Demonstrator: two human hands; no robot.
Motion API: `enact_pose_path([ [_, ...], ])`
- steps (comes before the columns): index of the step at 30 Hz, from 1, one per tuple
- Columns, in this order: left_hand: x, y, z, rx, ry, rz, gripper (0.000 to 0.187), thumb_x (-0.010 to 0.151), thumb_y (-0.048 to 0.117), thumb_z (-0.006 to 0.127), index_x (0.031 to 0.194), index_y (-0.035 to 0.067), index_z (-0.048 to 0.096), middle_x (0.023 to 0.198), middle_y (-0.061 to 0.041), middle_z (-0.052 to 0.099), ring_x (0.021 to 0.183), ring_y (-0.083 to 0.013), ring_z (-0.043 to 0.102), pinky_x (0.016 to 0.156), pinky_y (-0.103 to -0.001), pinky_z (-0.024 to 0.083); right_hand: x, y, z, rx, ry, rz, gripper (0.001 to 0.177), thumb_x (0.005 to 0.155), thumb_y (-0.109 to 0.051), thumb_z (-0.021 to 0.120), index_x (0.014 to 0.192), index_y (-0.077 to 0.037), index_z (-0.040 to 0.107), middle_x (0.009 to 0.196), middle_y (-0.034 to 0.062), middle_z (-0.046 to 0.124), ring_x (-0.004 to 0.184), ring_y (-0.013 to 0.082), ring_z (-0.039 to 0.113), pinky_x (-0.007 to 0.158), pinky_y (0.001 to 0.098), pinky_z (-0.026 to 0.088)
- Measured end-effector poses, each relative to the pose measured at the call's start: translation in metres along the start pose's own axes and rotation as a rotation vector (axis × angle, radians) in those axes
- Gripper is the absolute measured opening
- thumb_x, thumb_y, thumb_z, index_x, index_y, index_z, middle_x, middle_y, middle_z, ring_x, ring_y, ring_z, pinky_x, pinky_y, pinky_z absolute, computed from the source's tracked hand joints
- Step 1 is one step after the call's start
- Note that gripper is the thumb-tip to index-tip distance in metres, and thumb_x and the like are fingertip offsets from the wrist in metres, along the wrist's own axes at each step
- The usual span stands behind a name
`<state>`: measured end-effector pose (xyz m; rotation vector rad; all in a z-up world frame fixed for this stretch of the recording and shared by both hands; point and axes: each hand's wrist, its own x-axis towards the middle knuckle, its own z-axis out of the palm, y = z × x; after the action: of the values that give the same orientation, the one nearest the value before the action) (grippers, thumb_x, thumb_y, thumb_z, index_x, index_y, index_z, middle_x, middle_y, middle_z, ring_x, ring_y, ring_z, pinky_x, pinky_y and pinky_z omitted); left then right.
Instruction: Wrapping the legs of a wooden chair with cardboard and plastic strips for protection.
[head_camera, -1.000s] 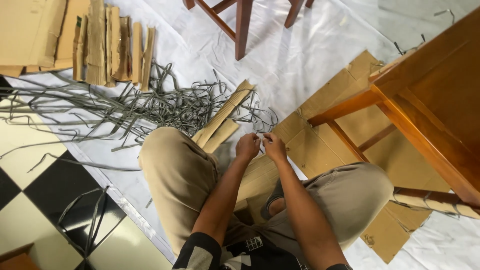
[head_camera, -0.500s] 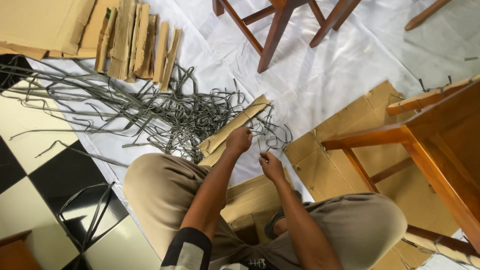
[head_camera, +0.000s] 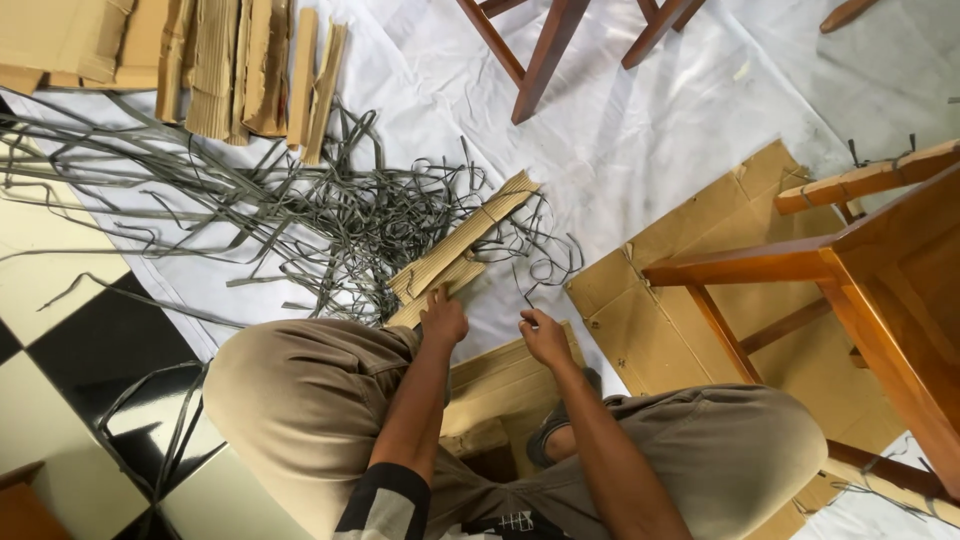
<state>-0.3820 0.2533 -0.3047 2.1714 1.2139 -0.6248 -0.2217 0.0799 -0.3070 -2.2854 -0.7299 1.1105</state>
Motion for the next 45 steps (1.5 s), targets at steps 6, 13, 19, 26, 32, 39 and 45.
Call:
enact_pose_path([
  [6,0.033,-0.016,0.038,0.013,0.103,0.026,0.048,0.096,0.035,0.056,0.134,0.006,0.06,0.156,-0.007,0.04,0.143,-0.0324,0.037,0.105,-0.059,0.046,0.002,0.014,0.002,-0.001,0.001,0.001,0.043,0.093,-0.039,0.062,0.13,-0.02,0.071,0.118,0.0148,0.076,0.109,0.0323,0.073,0.098,0.0472,0.056],
  [13,0.034,0.002,0.012,-0.337,0.51,0.201,0.02,0.09,0.012,0.064,0.11,0.008,0.065,0.112,-0.013,0.063,0.095,-0.0383,0.07,0.086,-0.05,0.057,-0.01,-0.008,-0.007,0.008,0.017,-0.036,0.042,0.093,-0.035,0.061,0.13,-0.016,0.071,0.118,0.0171,0.076,0.107,0.0336,0.074,0.096,0.0482,0.056],
  [19,0.016,0.036,-0.029,-0.726,0.529,0.23,0.019,0.08,0.014,0.061,0.099,0.017,0.058,0.097,-0.011,0.062,0.096,-0.0413,0.068,0.085,-0.054,0.055,-0.011,-0.015,-0.008,0.017,0.026,-0.063,0.04,0.094,-0.032,0.063,0.13,-0.015,0.071,0.118,0.0199,0.075,0.107,0.0366,0.073,0.095,0.0495,0.057],
  [26,-0.008,0.093,-0.074,-1.122,0.503,0.519,0.02,0.076,0.004,0.062,0.092,0.015,0.066,0.085,-0.012,0.067,0.085,-0.0289,0.069,0.079,-0.039,0.056,-0.026,-0.068,-0.016,0.231,-0.023,-0.019,0.068,0.092,-0.043,0.075,0.148,-0.012,0.053,0.133,0.0179,0.068,0.121,0.0316,0.068,0.103,0.0477,0.054],
  [32,-0.024,0.11,-0.095,-1.295,0.569,0.576,0.026,0.075,0.001,0.064,0.097,0.013,0.071,0.08,-0.009,0.063,0.078,-0.0182,0.064,0.072,-0.033,0.054,-0.032,-0.092,-0.018,0.392,-0.131,-0.057,0.089,0.087,-0.042,0.084,0.156,-0.007,0.04,0.143,0.0237,0.058,0.126,0.032,0.065,0.108,0.0482,0.051],
  [39,-0.054,0.134,-0.131,-1.672,0.582,0.477,0.028,0.078,0.001,0.067,0.105,0.004,0.067,0.089,-0.01,0.058,0.087,-0.0197,0.056,0.074,-0.033,0.052,-0.007,-0.066,0.015,0.656,-0.187,-0.227,0.052,0.09,-0.009,0.078,0.135,0.001,0.054,0.129,0.0246,0.06,0.118,0.0367,0.066,0.106,0.0535,0.05],
  [45,-0.037,0.1,-0.13,-1.676,0.691,0.35,0.029,0.082,-0.001,0.066,0.11,0.007,0.069,0.095,-0.008,0.064,0.084,-0.016,0.061,0.073,-0.031,0.052,-0.042,-0.111,-0.007,0.45,-0.193,-0.09,0.064,0.075,-0.043,0.094,0.115,-0.001,0.067,0.103,0.0171,0.069,0.102,0.0302,0.067,0.092,0.0492,0.054],
])
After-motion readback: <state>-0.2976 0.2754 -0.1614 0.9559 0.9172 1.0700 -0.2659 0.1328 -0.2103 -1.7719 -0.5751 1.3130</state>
